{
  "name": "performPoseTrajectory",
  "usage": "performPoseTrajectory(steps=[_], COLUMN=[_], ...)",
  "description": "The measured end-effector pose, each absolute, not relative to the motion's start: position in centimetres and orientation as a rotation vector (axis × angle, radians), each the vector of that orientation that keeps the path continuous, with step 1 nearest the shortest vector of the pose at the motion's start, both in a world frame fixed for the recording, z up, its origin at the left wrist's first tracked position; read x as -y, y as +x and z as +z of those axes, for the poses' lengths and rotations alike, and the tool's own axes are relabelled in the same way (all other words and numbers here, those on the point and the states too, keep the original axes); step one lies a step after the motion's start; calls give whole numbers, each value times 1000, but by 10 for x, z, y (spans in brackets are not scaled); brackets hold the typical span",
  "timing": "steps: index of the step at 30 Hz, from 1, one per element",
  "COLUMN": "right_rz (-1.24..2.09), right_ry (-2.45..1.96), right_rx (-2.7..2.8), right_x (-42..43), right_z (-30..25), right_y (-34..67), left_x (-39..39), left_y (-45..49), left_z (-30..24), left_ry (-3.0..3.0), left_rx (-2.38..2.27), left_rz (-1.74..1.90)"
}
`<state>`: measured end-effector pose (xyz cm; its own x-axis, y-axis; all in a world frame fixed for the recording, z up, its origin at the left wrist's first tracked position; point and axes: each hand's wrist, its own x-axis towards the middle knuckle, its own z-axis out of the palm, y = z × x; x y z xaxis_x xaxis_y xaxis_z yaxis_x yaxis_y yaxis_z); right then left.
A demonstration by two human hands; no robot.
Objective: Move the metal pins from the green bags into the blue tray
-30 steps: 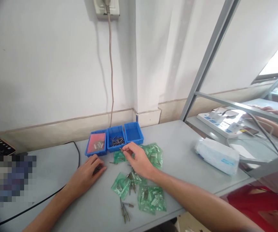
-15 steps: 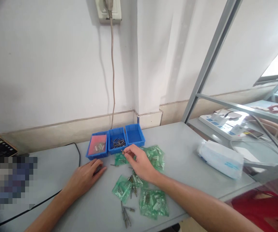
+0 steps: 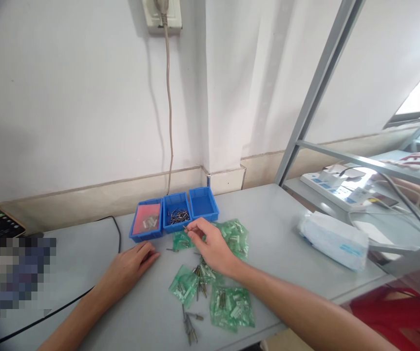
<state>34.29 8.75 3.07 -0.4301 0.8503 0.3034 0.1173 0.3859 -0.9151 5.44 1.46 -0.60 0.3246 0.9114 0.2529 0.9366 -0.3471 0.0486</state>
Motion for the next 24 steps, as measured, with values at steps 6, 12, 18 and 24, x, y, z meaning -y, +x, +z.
performPoseTrajectory(steps=[6, 12, 18, 24], right_rz=[1234, 1357, 1378, 1252], right_ry=[-839, -843, -838, -860], right_rx=[1706, 1626, 1602, 1658], right_x=[-90, -93, -94, -96], right_z=[29, 30, 28, 27], right_y=[342, 342, 343, 344], left_x=[-14, -13, -15, -13], left_y=[54, 54, 54, 54], left_z=[-7, -5, -6, -5], left_ry=[-2497, -2514, -2527, -2543], left_rx=[1762, 1802, 1837, 1846], left_rz=[-418, -503, -503, -506])
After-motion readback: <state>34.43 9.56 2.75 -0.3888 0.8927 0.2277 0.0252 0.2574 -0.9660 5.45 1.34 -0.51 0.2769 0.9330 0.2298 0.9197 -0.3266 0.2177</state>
